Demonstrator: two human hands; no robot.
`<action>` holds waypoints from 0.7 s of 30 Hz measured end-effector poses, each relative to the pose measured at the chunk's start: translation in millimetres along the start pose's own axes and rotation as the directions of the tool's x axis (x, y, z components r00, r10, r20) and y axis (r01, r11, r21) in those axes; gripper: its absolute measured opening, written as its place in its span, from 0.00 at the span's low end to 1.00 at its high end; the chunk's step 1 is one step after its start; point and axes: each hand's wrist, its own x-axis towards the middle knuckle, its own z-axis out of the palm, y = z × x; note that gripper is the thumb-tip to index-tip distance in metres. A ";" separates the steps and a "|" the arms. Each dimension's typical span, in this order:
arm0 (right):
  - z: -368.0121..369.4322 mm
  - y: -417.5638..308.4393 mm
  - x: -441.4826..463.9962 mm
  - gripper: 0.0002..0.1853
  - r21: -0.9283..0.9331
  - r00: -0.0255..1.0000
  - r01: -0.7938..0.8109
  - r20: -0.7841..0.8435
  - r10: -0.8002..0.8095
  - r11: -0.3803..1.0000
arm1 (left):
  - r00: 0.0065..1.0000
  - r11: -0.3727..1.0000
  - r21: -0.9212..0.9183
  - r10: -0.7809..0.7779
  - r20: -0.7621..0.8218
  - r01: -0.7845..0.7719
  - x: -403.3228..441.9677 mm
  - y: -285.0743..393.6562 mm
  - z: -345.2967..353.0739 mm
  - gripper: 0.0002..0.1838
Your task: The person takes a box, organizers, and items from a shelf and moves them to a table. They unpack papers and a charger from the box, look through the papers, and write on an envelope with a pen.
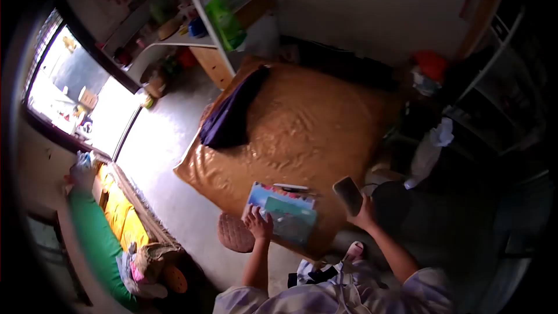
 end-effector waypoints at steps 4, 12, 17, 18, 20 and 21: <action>-6.2 52.7 -48.3 0.57 -0.096 0.954 -0.184 0.223 0.201 0.978 | 0.945 0.981 0.173 0.032 0.326 -0.093 -49.5 19.8 33.1 0.35; 71.0 10.4 -33.0 0.56 0.075 0.862 -0.481 0.225 0.455 0.874 | 0.966 0.983 0.178 0.002 0.260 -0.049 -49.8 29.5 40.6 0.32; 143.9 -10.8 -55.1 0.51 0.100 0.803 -0.585 0.211 0.558 0.805 | 0.952 0.985 0.171 -0.015 0.304 -0.039 -44.5 26.1 43.4 0.33; 150.8 -17.2 -62.7 0.50 0.061 0.831 -0.544 0.181 0.526 0.837 | 0.954 0.984 0.174 -0.007 0.298 -0.047 -44.8 22.8 44.6 0.33; 163.0 -24.1 -79.1 0.50 0.019 0.861 -0.498 0.132 0.491 0.867 | 0.964 0.989 0.134 0.022 0.263 -0.060 -48.8 9.8 53.9 0.33; 166.6 -24.4 -81.9 0.50 0.020 0.867 -0.491 0.108 0.486 0.871 | 0.955 0.988 0.157 -0.036 0.294 -0.011 -46.9 20.0 40.4 0.33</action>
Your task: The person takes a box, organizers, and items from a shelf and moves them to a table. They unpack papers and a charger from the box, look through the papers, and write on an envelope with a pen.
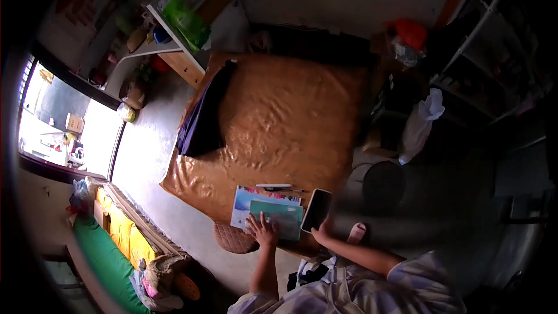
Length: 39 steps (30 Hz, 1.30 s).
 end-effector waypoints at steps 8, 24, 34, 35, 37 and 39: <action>-32.6 -18.1 15.2 0.41 -0.013 0.979 0.132 0.161 -0.128 0.991 | 0.760 0.778 -0.094 0.627 0.169 -0.621 -0.4 29.9 -26.7 0.37; -347.3 254.9 -28.5 0.05 0.921 0.984 -0.112 0.155 -0.085 0.374 | 0.872 0.844 -0.221 0.468 -0.142 -0.488 -52.7 213.2 -4.5 0.11; -779.1 296.0 -241.0 0.09 -0.443 0.078 0.823 -0.533 -0.843 0.356 | -0.051 0.370 -0.783 0.915 0.400 0.499 -146.0 435.2 219.3 0.07; -793.3 300.1 -247.9 0.10 -0.538 -0.121 0.791 -0.604 -0.788 0.291 | -0.074 0.405 -0.722 0.893 0.443 0.561 -160.7 461.4 219.4 0.07; -826.0 286.7 -261.3 0.14 -0.461 0.047 0.742 -0.688 -0.724 0.487 | -0.082 0.519 -0.774 0.809 0.582 -0.363 -170.9 504.9 230.0 0.07; -842.9 299.0 -250.2 0.12 -0.467 0.033 0.712 -0.724 -0.689 0.524 | 0.004 0.673 -0.655 0.699 0.716 -0.343 -182.2 539.5 236.3 0.07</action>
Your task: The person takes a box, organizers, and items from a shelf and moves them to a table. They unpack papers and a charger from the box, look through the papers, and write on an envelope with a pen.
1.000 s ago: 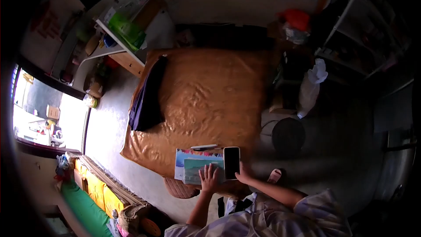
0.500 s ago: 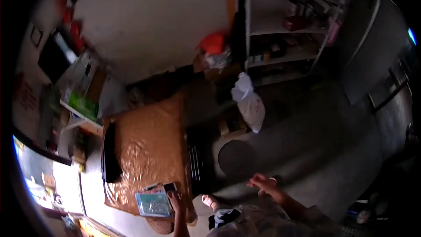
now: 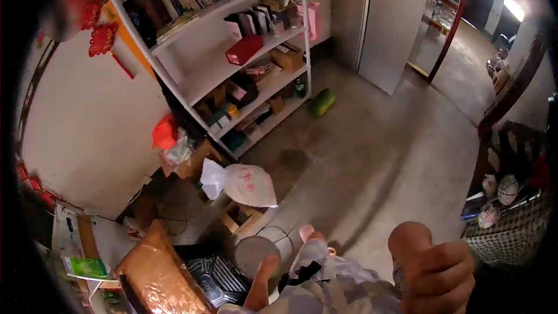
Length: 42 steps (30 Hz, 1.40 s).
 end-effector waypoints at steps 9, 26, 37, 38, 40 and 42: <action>29.7 185.4 52.1 0.05 -0.146 0.960 0.091 -0.251 -0.126 0.985 | 0.950 0.938 -0.206 -0.302 -0.083 0.280 117.6 44.7 -57.8 0.07; 70.6 684.6 16.7 0.10 0.224 0.799 -0.582 -0.017 0.600 0.782 | 0.784 0.920 -0.275 0.052 -0.619 -0.278 453.0 360.3 -323.5 0.07; 178.4 1009.9 -126.1 0.11 0.051 0.540 -0.828 0.344 0.768 0.559 | 0.328 0.785 0.613 0.605 -0.726 -0.092 590.6 666.7 -390.1 0.31; 183.1 1016.8 -119.6 0.18 0.007 0.344 -0.925 0.443 0.828 0.381 | 0.312 0.789 0.612 0.594 -0.742 -0.047 600.1 689.2 -397.8 0.34; 202.2 1036.0 -113.8 0.18 0.030 0.389 -0.915 0.332 0.859 0.403 | 0.279 0.825 0.564 0.553 -0.785 -0.049 619.6 694.1 -403.7 0.36; 229.0 1068.3 -131.2 0.23 0.124 0.395 -0.919 0.287 0.873 0.374 | 0.276 0.895 0.412 0.445 -0.852 -0.174 650.2 672.0 -423.4 0.35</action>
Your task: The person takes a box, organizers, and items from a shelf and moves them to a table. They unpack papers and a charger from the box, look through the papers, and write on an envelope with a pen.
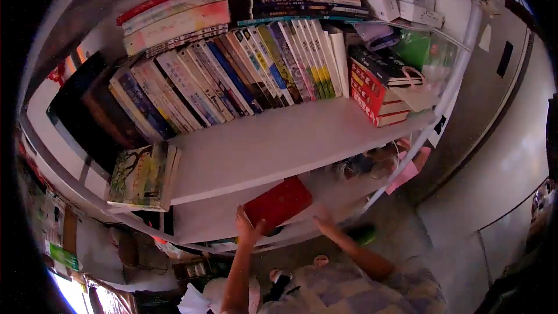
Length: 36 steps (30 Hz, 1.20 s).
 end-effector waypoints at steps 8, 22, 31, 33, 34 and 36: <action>36.3 19.0 33.7 0.16 0.256 0.997 -0.070 -0.002 0.073 0.964 | 0.875 0.507 -0.726 -0.391 0.287 0.464 -0.4 -117.1 62.8 0.30; -21.5 -46.4 -18.4 0.22 0.584 0.857 -0.515 0.338 0.389 0.627 | 0.802 0.146 -0.890 -0.513 0.305 0.432 -46.8 -27.4 11.5 0.24; 87.4 38.5 -27.5 0.26 0.256 0.716 -0.624 0.566 0.408 0.739 | 0.500 0.435 -0.876 -0.817 -0.286 0.209 -157.0 60.4 -62.1 0.26; 112.5 21.4 -63.7 0.26 0.133 0.627 -0.619 0.677 0.385 0.774 | 0.369 0.446 -0.886 -0.850 -0.375 0.128 -218.6 51.8 -75.0 0.25; 113.1 -39.1 -74.4 0.26 0.055 0.554 -0.599 0.749 0.364 0.799 | 0.325 0.459 -0.884 -0.852 -0.411 0.085 -246.1 52.1 -83.9 0.24; 131.6 -87.1 -106.8 0.24 -0.017 0.421 -0.483 0.872 0.250 0.876 | 0.201 0.455 -0.890 -0.874 -0.442 0.017 -304.5 56.2 -99.4 0.24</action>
